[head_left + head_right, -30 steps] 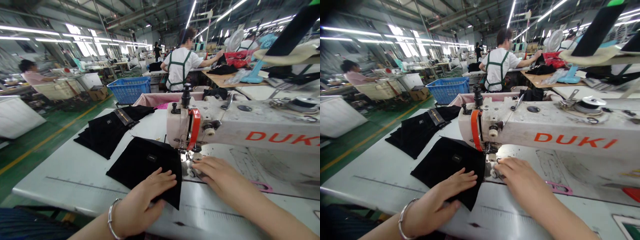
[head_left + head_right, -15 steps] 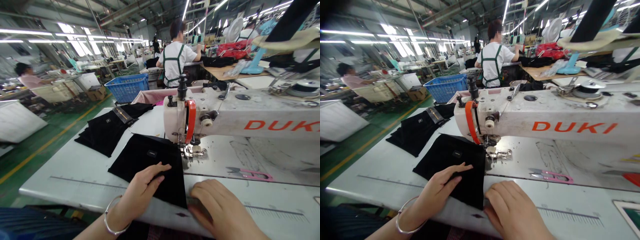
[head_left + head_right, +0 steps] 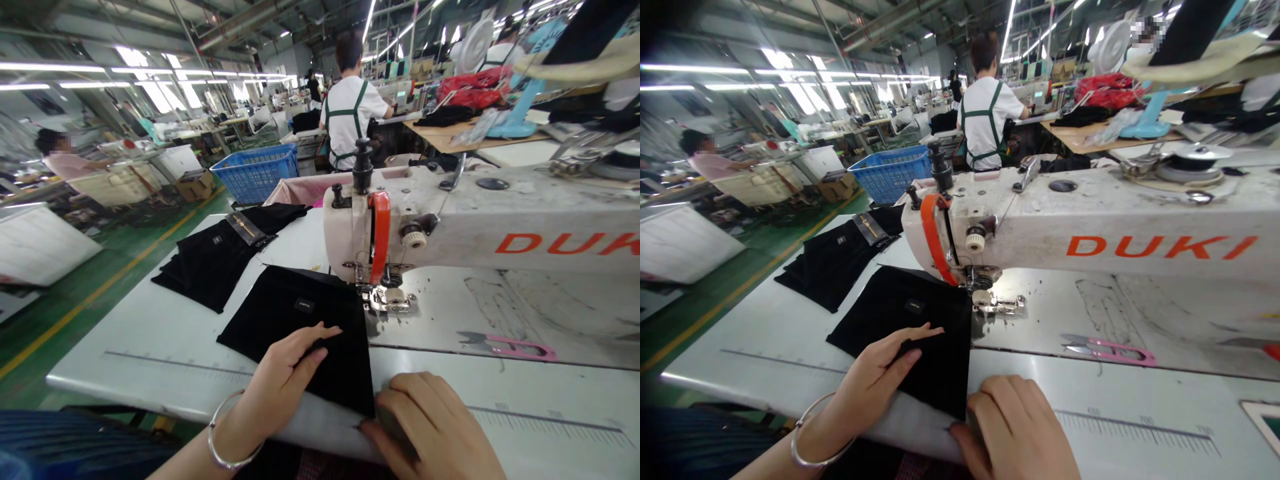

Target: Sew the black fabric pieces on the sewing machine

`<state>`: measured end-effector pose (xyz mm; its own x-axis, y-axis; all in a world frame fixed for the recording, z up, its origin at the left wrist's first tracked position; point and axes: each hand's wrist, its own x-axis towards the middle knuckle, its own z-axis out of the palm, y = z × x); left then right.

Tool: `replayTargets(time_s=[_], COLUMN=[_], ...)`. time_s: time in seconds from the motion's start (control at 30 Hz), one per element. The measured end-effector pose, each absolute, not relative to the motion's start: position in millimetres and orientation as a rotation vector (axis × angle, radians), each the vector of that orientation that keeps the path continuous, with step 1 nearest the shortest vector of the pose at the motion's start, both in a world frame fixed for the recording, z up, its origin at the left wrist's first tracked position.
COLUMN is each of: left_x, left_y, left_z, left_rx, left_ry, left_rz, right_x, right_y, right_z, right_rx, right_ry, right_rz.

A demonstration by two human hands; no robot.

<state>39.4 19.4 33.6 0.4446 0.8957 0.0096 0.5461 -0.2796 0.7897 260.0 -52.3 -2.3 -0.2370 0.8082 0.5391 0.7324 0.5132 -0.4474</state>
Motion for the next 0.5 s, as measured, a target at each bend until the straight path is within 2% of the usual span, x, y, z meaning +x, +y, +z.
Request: replayTargets(time_s=[0.27, 0.5], left_x=[38, 45], left_y=[21, 19], left_z=[35, 55], left_rx=[2.042, 2.573], left_ry=[1.180, 0.978], left_rz=[0.557, 0.218], right_x=[252, 263], right_y=[-46, -39], right_z=[-2, 6], right_rx=[-1.068, -1.023], right_ry=[-1.971, -2.095], right_rz=[0.069, -0.091])
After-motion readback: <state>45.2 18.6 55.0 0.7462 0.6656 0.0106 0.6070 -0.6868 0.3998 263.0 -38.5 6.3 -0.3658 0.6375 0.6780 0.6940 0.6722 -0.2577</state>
